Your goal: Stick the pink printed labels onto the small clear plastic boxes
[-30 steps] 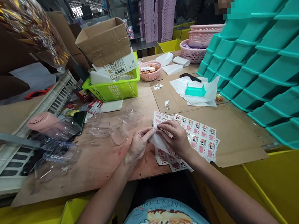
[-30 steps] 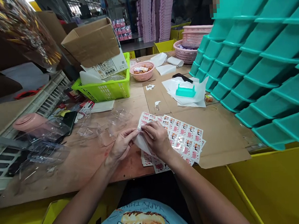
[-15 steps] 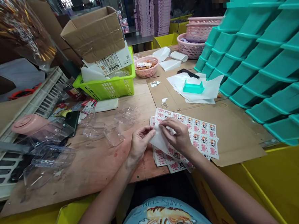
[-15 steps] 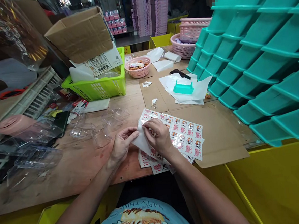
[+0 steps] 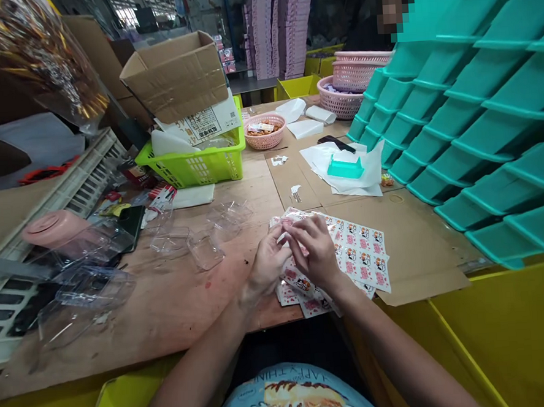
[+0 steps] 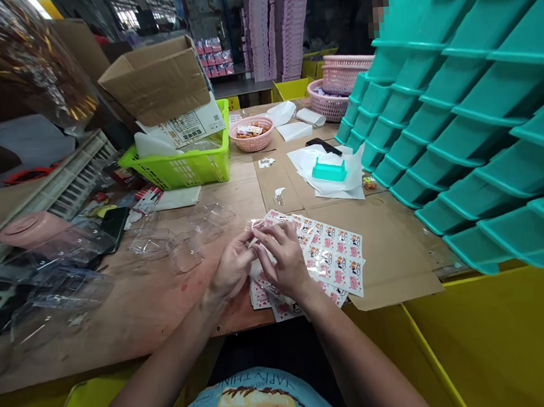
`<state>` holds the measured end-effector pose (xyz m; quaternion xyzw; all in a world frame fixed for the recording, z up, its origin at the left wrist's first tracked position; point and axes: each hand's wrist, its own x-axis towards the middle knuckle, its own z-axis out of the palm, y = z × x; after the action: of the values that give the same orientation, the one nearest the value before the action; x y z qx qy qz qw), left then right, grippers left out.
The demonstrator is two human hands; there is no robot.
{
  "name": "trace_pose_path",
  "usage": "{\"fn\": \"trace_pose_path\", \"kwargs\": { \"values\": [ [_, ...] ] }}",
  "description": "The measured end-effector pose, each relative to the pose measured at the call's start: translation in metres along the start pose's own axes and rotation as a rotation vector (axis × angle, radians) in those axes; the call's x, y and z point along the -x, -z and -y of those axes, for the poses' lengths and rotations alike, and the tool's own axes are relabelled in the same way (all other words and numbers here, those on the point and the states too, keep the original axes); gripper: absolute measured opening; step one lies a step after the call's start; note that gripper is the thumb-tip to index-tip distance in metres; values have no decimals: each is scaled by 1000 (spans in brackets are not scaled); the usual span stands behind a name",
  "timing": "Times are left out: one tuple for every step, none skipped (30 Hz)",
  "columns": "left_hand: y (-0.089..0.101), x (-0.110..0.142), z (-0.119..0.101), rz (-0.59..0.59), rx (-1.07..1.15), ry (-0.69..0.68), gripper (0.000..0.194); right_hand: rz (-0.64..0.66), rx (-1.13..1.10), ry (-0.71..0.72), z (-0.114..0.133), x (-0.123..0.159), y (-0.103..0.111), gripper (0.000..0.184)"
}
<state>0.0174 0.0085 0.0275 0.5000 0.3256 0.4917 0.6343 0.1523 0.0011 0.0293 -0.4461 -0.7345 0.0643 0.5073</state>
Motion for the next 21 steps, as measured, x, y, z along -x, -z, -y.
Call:
{"fn": "trace_pose_path", "kwargs": {
  "values": [
    [0,1,-3,-6,120,46,47,25,-47,-24,3,3,1,28],
    [3,3,-5,-15,199,76,48,5,-104,-90,5,5,3,33],
    [5,5,-6,-18,243,94,49,-34,-171,-193,4,6,6,34],
    [8,7,-7,-25,262,100,51,-67,-254,-316,3,5,8,32],
    [9,10,-7,-27,266,94,53,-70,-352,-443,1,3,9,29],
    [9,13,-7,-24,258,81,55,-44,-464,-552,-1,1,9,27],
    [9,17,-6,-18,238,64,55,-3,-577,-635,-2,-1,9,27],
    [8,20,-6,-14,193,42,54,28,-674,-687,-2,-2,8,27],
    [7,23,-6,-13,111,9,52,28,-732,-708,-2,-3,7,26],
    [9,27,-7,-22,-16,-35,51,-11,-746,-703,-1,-2,6,24],
    [13,31,-10,-43,-184,-90,53,-75,-721,-682,0,0,8,22],
    [21,35,-14,-82,-381,-154,56,-145,-671,-651,1,3,10,19],
    [33,40,-20,-138,-585,-220,58,-196,-616,-622,0,5,14,17],
    [48,46,-26,-206,-780,-277,59,-229,-574,-603,-1,8,20,16],
    [65,51,-33,-268,-959,-314,57,-243,-552,-599,-3,10,25,16],
    [84,57,-40,-310,-1113,-320,51,-237,-552,-608,-5,12,30,18],
    [104,62,-45,-309,-1254,-292,47,-211,-567,-620,-5,13,33,20],
    [122,65,-48,-267,-1380,-231,50,-176,-594,-631,-4,14,35,22],
    [137,67,-50,-211,-1476,-164,58,-136,-624,-635,-2,15,35,26],
    [149,67,-49,-167,-1543,-112,69,-91,-653,-633,3,15,32,30],
    [158,65,-48,-155,-1580,-82,78,-40,-679,-628,8,14,28,34]
  ]
}}
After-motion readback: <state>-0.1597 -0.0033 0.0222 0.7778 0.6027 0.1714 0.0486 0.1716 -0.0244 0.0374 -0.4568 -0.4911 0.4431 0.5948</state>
